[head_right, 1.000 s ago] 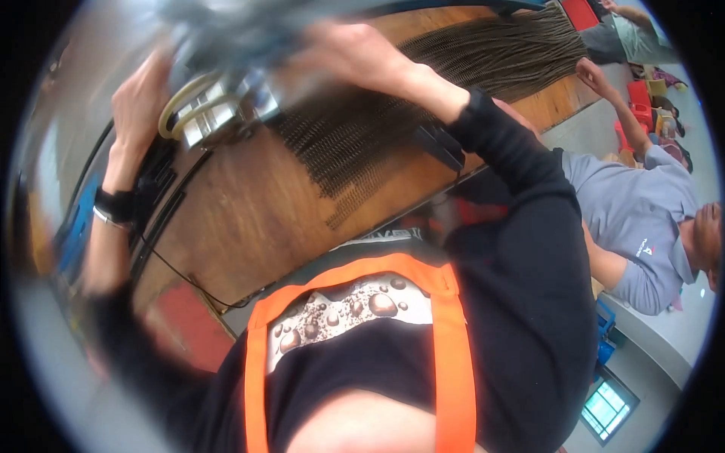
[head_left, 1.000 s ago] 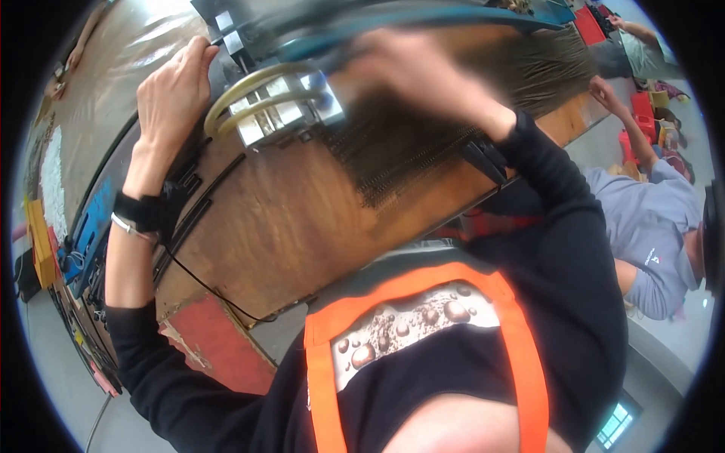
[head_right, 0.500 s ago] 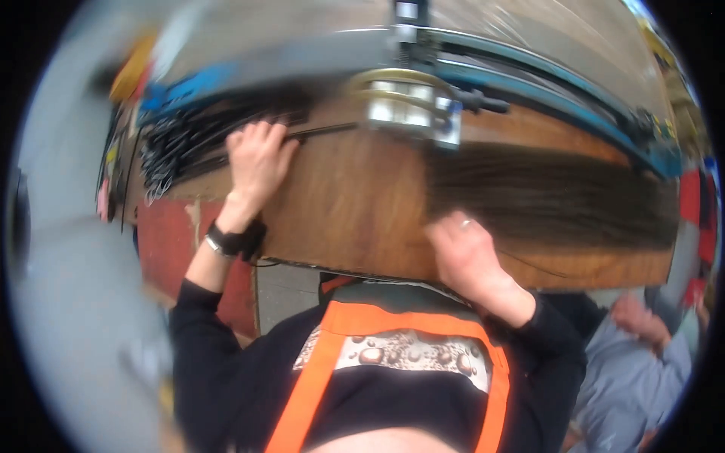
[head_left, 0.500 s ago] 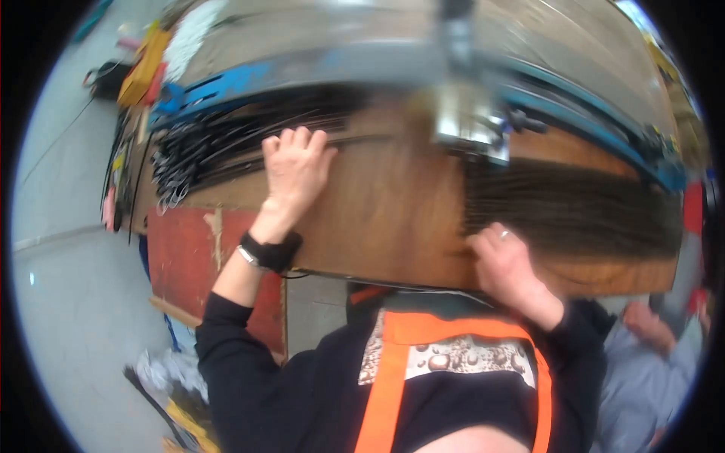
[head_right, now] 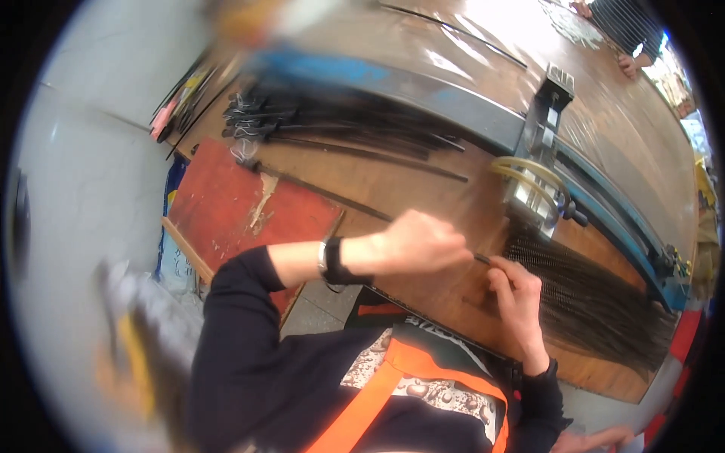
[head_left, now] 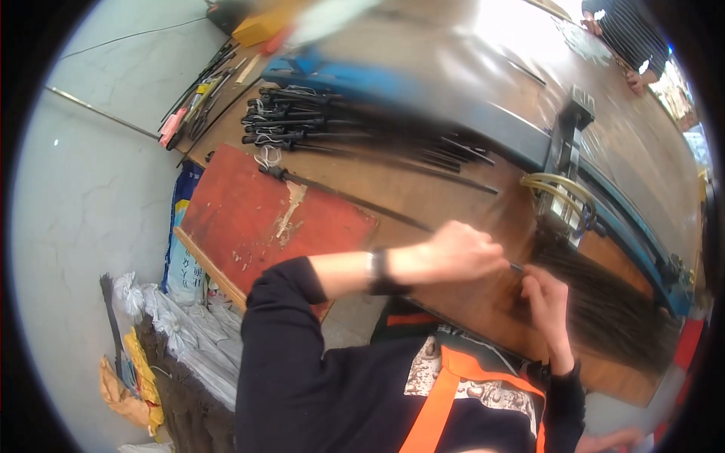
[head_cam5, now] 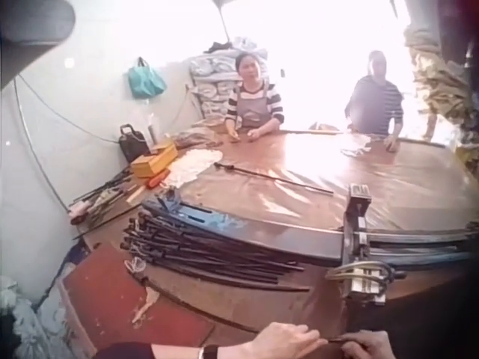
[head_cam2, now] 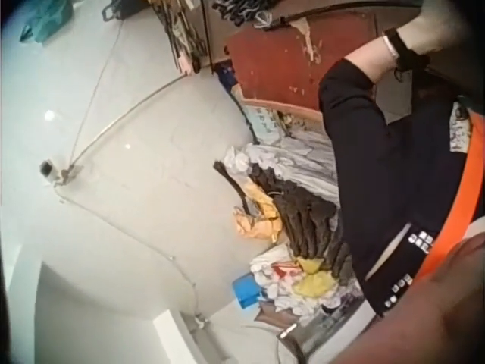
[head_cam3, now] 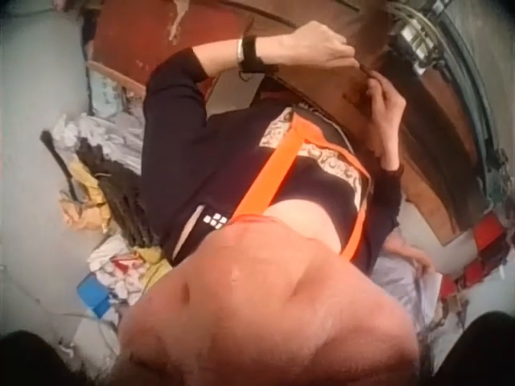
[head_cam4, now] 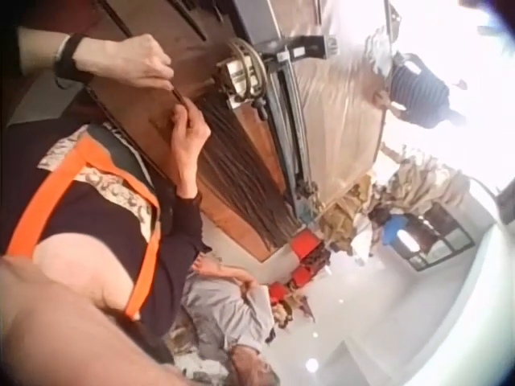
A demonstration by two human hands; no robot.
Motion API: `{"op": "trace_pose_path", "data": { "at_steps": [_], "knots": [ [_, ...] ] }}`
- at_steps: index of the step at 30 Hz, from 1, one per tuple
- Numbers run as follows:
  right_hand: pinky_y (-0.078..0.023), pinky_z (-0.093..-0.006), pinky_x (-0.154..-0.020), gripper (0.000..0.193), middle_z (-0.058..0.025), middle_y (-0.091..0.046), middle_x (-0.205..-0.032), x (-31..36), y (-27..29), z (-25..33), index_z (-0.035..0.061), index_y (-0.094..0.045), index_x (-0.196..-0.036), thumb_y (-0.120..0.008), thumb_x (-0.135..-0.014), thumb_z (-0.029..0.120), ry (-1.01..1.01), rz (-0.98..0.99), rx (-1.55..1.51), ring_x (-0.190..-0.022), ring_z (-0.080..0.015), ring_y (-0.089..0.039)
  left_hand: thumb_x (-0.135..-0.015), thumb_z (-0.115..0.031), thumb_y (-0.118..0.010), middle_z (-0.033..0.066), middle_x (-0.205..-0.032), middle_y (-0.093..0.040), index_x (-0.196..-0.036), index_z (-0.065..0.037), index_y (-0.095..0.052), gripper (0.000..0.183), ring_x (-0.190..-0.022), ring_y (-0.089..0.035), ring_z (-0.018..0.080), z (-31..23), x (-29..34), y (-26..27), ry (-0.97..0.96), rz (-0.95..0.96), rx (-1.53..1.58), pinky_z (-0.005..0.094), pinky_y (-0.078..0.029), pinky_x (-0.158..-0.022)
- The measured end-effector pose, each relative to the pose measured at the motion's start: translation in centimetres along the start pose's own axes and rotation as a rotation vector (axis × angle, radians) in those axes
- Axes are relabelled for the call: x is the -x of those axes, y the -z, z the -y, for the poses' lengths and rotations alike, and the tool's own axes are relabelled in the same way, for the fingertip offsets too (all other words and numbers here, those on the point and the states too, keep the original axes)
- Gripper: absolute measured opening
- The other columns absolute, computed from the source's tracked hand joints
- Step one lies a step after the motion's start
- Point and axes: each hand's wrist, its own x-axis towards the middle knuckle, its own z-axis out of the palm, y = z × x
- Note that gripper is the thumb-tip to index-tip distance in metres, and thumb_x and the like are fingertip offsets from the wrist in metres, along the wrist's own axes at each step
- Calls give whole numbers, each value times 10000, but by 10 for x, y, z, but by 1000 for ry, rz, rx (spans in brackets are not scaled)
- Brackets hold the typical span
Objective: Bundling rods using a mechanical jig on a workbench.
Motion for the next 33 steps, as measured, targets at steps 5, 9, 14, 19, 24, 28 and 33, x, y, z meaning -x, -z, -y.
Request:
{"op": "trace_pose_path", "data": {
  "at_steps": [5, 9, 14, 19, 24, 28, 33],
  "knots": [
    [-442, -274, -593, 172, -82, -606, -692, 25, -2, -10, -29, -687, -1000, -569, -901, 49, 45, -45, 30, -632, -151, -576, -903, -348, -593, 105, -647, -618, -727, -107, -599, 298, -585, -640, 296, -30, -4, -7, 65, 48, 133, 404, -508, -494],
    [-441, -316, -578, 186, -114, -614, -717, 22, -4, -13, -5, -687, -1032, -627, -859, 29, 301, -63, 200, -629, -248, -571, -905, -352, -593, 111, -649, -611, -771, -85, -594, 298, -572, -633, 312, -37, 2, -13, 71, 123, 154, 412, -504, -493],
    [-445, -376, -583, 282, -108, -592, -718, 27, 2, -12, -6, -676, -1061, -644, -781, -16, 576, -127, 407, -672, -319, -536, -910, -322, -592, 123, -703, -605, -918, -58, -578, 265, -583, -637, 317, -12, 35, 10, -37, -57, 194, 420, -504, -491],
    [-465, -431, -624, 404, -146, -602, -803, 28, 22, -14, -43, -613, -1159, -619, -756, -63, 454, -57, 543, -720, -350, -543, -891, -231, -591, 119, -738, -592, -1015, -60, -557, 214, -642, -656, 301, -17, 0, 24, -69, 304, 69, 414, -509, -486],
    [-525, -416, -771, 599, -193, -636, -1011, 5, 81, -55, -59, -561, -1247, -793, -718, 100, 668, -270, 641, -950, -374, -614, -810, -91, -576, 107, -806, -632, -964, -49, -607, 162, -696, -658, 268, -13, -95, 17, -268, 307, -118, 377, -538, -524],
    [-486, -349, -533, 478, -113, -672, -779, 15, 183, -141, 99, -603, -1270, -736, -825, 212, 65, -761, 859, -585, -245, -614, -834, -32, -634, 129, -827, -593, -1052, -52, -637, 219, -694, -605, 329, -8, -185, 72, -318, -41, -214, 422, -483, -557],
    [-505, -376, -524, 421, -146, -672, -782, -28, 205, -99, 90, -619, -1234, -692, -864, 278, 484, -829, 601, -574, -279, -636, -848, -19, -623, 142, -815, -552, -1105, -38, -616, 257, -723, -584, 348, -13, -238, 50, -367, -19, -182, 441, -462, -597]
  ]
}}
